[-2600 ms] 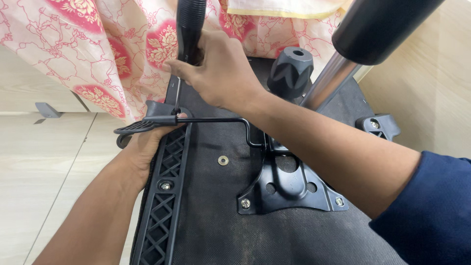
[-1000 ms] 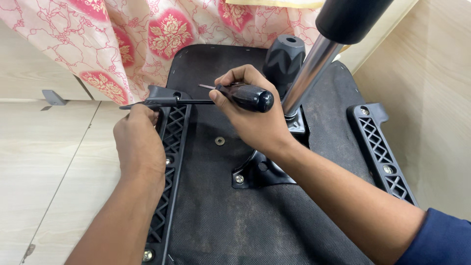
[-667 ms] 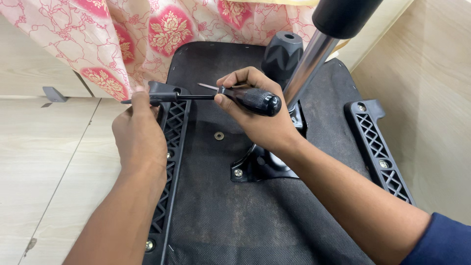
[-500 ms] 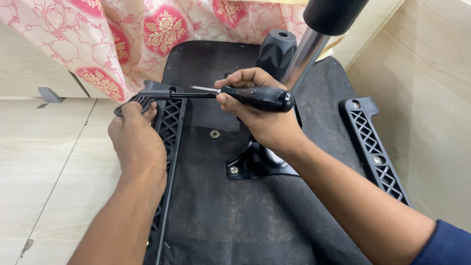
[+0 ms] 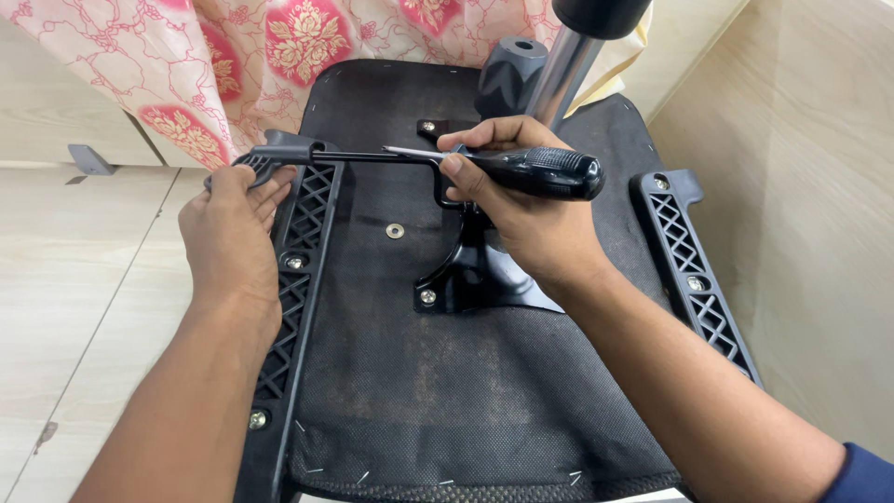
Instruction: The person uses a screwdriver to tighten screws on the underside of an overturned office chair, securing the base and side components to the seat.
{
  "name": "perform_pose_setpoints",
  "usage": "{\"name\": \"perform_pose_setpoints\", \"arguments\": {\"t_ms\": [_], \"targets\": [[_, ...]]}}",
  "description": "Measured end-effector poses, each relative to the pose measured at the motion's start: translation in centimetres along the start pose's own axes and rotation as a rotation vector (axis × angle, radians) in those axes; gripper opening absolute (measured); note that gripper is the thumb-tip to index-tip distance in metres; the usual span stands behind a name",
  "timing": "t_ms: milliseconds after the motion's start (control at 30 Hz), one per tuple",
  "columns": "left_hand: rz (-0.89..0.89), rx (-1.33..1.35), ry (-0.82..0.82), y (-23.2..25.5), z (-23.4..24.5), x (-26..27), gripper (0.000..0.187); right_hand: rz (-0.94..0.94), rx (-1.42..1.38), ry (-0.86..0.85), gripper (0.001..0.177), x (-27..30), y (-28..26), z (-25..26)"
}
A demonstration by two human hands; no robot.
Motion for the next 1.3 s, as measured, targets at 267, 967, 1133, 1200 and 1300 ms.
{"name": "perform_pose_setpoints", "arguments": {"t_ms": [267, 967, 1133, 1200, 1300], "targets": [[-0.026, 0.056, -0.041, 0.6, -0.2, 0.1, 0.046, 0.082, -0.033, 0.025, 0.024, 0.5, -0.9, 1.0], [-0.518, -1.033, -0.439, 2.5, -3.6, 10.9, 0.016, -0.039, 0.060, 0.020, 0.039, 1.5, -1.2, 1.4], [-0.504, -1.038, -0.447, 2.8, -3.5, 11.1, 0.020, -0.010, 0.138, -0.050, 0.034, 1.8, -1.5, 0.9], [-0.506, -1.046, -0.452, 2.8, -3.5, 11.3, 0.021, -0.004, 0.154, -0.059, 0.032, 1.9, -1.7, 0.9], [-0.451, -1.095, -0.433, 2.6, -3.7, 11.3, 0.025, -0.005, 0.148, -0.060, 0.030, 1.9, -1.9, 0.7]]}}
Point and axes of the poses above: each hand's wrist, its own x-axis away from the middle knuckle, its own z-axis out of the back of the hand, y = z × x, the point moved 2 cm from there along -x, towards the middle knuckle, and after that the axes turned 7 degrees about -x, right-handed, at the moved point
